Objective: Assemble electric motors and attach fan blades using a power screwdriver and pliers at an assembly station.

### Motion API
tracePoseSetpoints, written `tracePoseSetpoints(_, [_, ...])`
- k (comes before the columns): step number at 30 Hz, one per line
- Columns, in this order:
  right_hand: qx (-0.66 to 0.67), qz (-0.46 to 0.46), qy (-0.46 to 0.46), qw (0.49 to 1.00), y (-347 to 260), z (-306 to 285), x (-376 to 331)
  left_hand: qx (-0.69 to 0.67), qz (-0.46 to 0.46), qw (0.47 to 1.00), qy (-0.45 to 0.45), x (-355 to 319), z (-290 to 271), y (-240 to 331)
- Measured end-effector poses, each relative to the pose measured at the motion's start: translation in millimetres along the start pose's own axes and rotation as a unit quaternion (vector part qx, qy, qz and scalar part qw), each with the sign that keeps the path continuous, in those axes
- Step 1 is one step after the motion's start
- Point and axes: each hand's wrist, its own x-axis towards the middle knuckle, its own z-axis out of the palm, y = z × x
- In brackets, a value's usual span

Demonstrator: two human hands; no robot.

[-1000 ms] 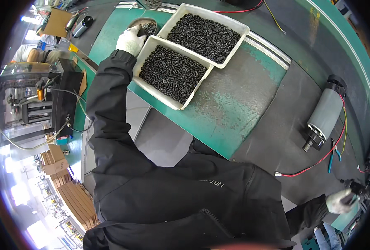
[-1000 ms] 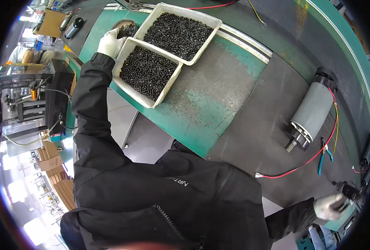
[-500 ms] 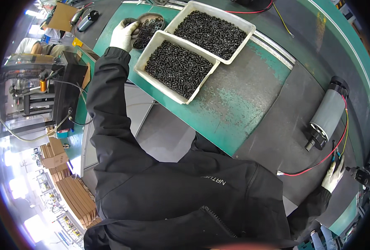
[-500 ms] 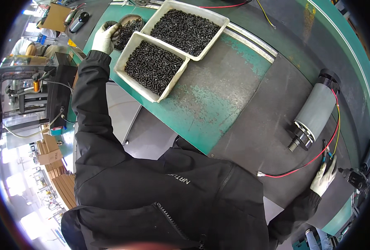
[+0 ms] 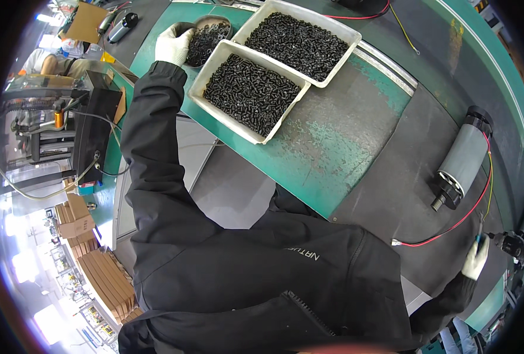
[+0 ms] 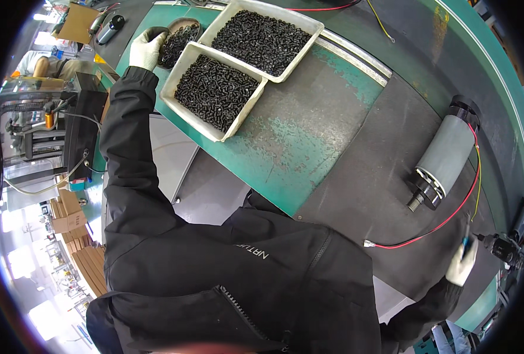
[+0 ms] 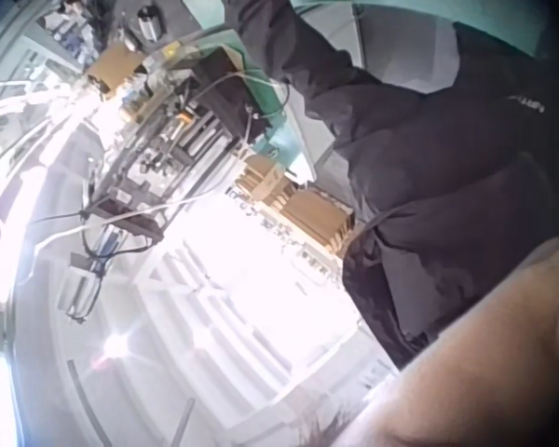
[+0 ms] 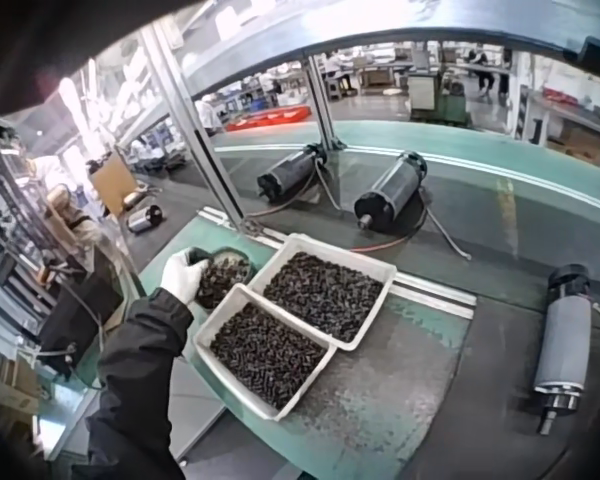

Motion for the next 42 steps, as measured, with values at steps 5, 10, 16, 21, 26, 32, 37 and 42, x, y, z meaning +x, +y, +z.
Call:
tracePoseSetpoints(5, [0.769,-0.036,-0.128,0.625,-43,-30,-33,-0.023,-0.103,0.994,0.024,-6,-11,-5])
tracePoseSetpoints(10, [0.768,-0.146,-0.058,0.62,-94,-42,-35,-0.003,-0.109,0.993,0.034,-12,-14,0])
tracePoseSetpoints(16, [0.499,-0.115,0.137,0.848,-150,-28,-31,-0.397,-0.081,0.911,-0.079,-83,43,138])
tracePoseSetpoints(21, [0.123,-0.335,0.198,0.913,-289,-24,-17,-0.449,-0.035,0.808,-0.379,-186,137,297])
tracePoseSetpoints(26, [-0.01,-0.388,0.24,0.89,-293,-44,-9,-0.632,-0.135,0.636,-0.423,-213,176,343])
tracePoseSetpoints(32, [-0.118,-0.349,0.212,0.905,-288,-63,-27,-0.707,-0.197,0.517,-0.44,-220,184,354])
tracePoseSetpoints(37, [-0.134,-0.373,0.221,0.891,-284,-62,-20,-0.675,-0.197,0.55,-0.45,-224,183,354])
tracePoseSetpoints(42, [-0.14,-0.392,0.216,0.883,-286,-68,-18,-0.662,-0.199,0.582,-0.429,-224,182,353])
